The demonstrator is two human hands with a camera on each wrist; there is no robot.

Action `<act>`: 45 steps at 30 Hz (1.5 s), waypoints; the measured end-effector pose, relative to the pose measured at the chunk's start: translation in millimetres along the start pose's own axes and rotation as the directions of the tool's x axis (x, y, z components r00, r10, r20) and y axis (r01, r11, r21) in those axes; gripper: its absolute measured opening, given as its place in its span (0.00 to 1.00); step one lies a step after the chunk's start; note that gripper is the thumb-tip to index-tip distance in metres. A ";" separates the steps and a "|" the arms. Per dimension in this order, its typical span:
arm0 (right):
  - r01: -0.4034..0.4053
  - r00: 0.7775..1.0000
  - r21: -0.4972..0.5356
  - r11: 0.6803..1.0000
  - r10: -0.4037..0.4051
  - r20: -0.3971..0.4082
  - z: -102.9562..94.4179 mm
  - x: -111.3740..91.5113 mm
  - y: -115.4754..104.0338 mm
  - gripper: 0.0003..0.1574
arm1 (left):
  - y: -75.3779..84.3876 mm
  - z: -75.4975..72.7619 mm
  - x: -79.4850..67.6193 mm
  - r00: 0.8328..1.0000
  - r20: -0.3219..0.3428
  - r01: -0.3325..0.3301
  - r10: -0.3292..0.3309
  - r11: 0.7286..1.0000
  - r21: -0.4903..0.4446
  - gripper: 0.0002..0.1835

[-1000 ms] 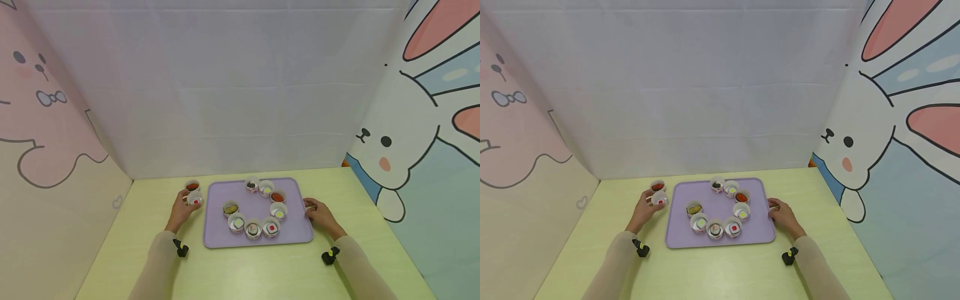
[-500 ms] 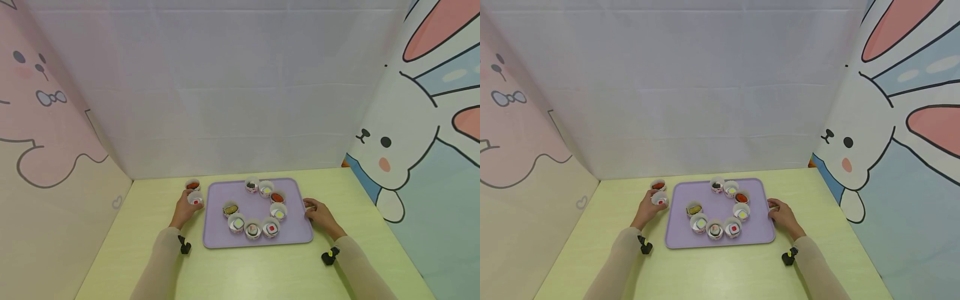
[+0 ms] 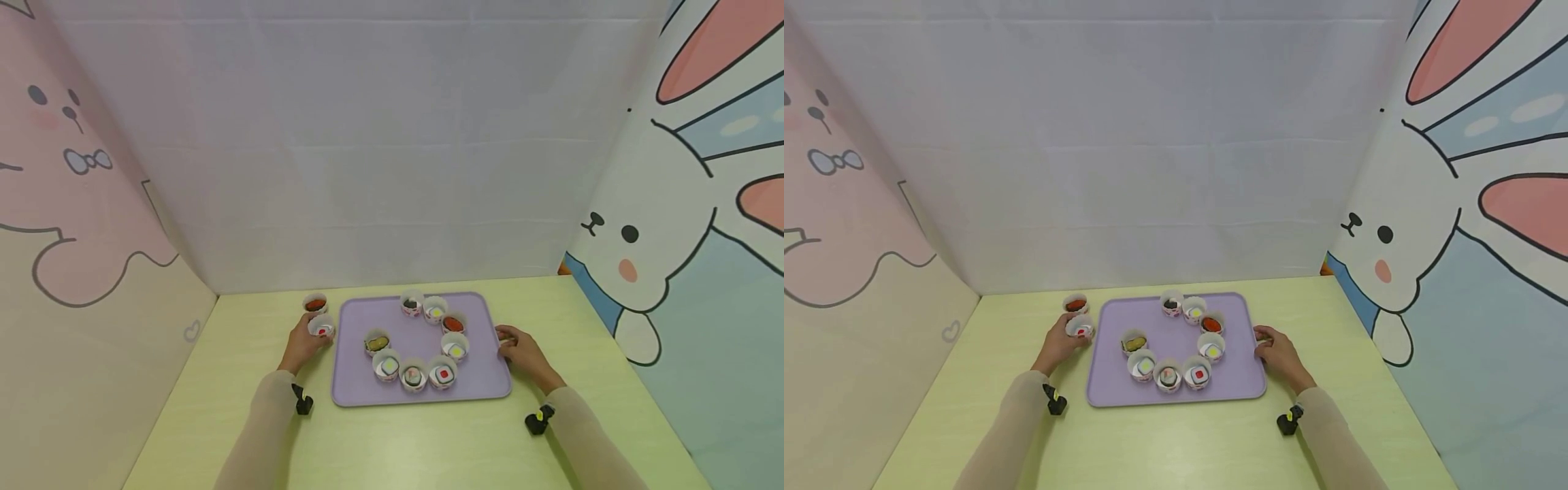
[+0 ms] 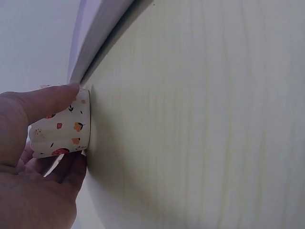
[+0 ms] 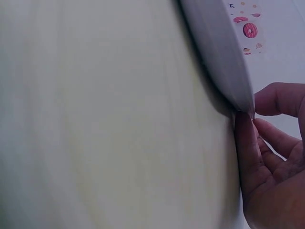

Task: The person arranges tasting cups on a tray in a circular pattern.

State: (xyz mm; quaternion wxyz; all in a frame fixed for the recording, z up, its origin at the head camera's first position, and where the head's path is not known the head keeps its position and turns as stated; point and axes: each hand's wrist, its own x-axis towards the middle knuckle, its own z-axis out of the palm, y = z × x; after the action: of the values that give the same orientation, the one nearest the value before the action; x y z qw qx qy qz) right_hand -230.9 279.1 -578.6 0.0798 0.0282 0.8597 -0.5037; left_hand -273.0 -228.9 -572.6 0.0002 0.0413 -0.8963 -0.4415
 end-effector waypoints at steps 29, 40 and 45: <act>-0.004 1.000 0.006 1.000 0.004 0.005 -1.1 -3.1 -4.8 0.36 | 27.1 -20.5 -16.6 0.995 -0.007 -0.095 0.095 0.995 0.043 0.35; -0.009 1.000 0.003 1.000 0.009 -0.005 0.4 -3.0 -3.6 0.36 | 58.3 -26.7 -20.1 0.980 -0.032 -0.196 0.196 0.981 -0.011 0.35; -0.003 1.000 -0.008 1.000 0.003 -0.008 0.4 -2.8 -3.9 0.36 | 73.4 -29.1 -21.7 0.985 -0.013 -0.174 0.175 0.985 0.004 0.37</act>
State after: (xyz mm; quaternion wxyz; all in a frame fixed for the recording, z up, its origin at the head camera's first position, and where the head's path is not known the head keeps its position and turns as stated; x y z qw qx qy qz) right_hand -228.7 277.0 -574.9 0.0770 0.0313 0.8620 -0.5001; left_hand -255.8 -205.7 -495.9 0.0446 -0.0345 -0.8972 -0.4380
